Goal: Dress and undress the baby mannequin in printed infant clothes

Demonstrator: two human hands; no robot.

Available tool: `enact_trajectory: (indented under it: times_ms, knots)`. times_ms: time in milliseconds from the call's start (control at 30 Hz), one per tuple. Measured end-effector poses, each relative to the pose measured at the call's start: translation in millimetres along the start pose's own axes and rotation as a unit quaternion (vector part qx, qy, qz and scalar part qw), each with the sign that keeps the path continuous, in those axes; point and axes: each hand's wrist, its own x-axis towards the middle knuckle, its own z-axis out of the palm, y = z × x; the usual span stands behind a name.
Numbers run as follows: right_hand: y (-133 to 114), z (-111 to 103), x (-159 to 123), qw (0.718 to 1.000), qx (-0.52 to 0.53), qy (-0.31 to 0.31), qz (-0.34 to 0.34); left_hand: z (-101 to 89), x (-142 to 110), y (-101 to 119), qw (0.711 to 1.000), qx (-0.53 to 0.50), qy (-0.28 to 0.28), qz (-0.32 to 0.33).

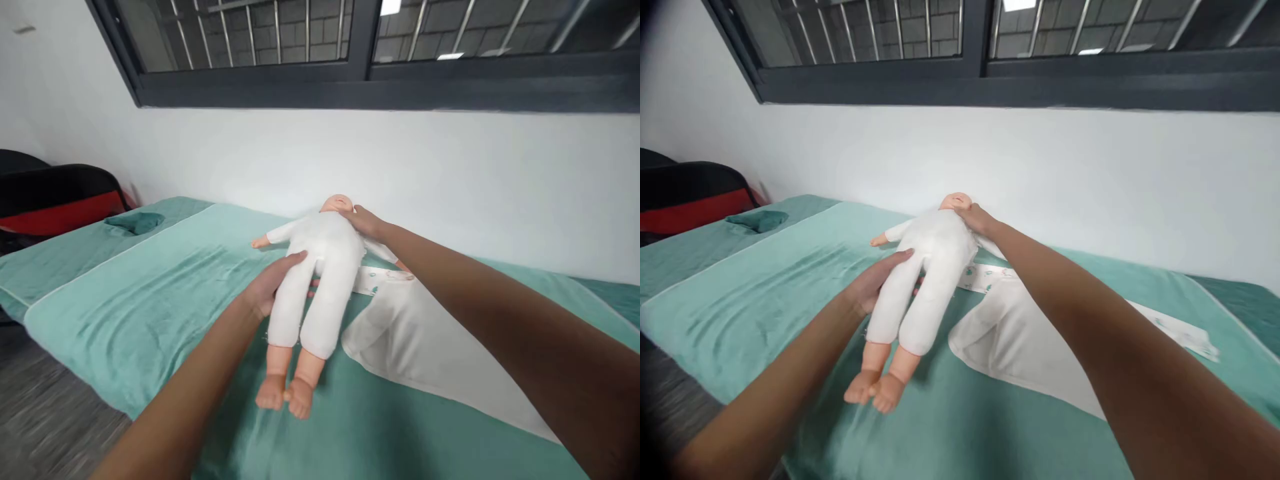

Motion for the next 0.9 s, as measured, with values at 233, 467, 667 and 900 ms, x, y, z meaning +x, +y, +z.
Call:
enact_trajectory:
  times_ms: [233, 467, 667, 900]
  knots:
    - [34.8, -119.8, -100.2, 0.993, -0.073, 0.047, 0.084, 131.8, -22.3, -43.3, 0.992, -0.093, -0.091, 0.003]
    - [102.0, -168.7, -155.6, 0.979, -0.108, 0.082, 0.153, 209.5, -23.8, -87.4, 0.986, -0.108, -0.12, -0.037]
    - [135.6, -157.7, -161.6, 0.977, -0.141, 0.052, 0.149, 218.8, -17.2, -116.3, 0.99, -0.094, -0.099, -0.035]
    - [121.6, -162.7, -158.0, 0.935, -0.34, 0.047, 0.085, 215.6, -21.2, -120.8, 0.993, -0.086, -0.079, -0.023]
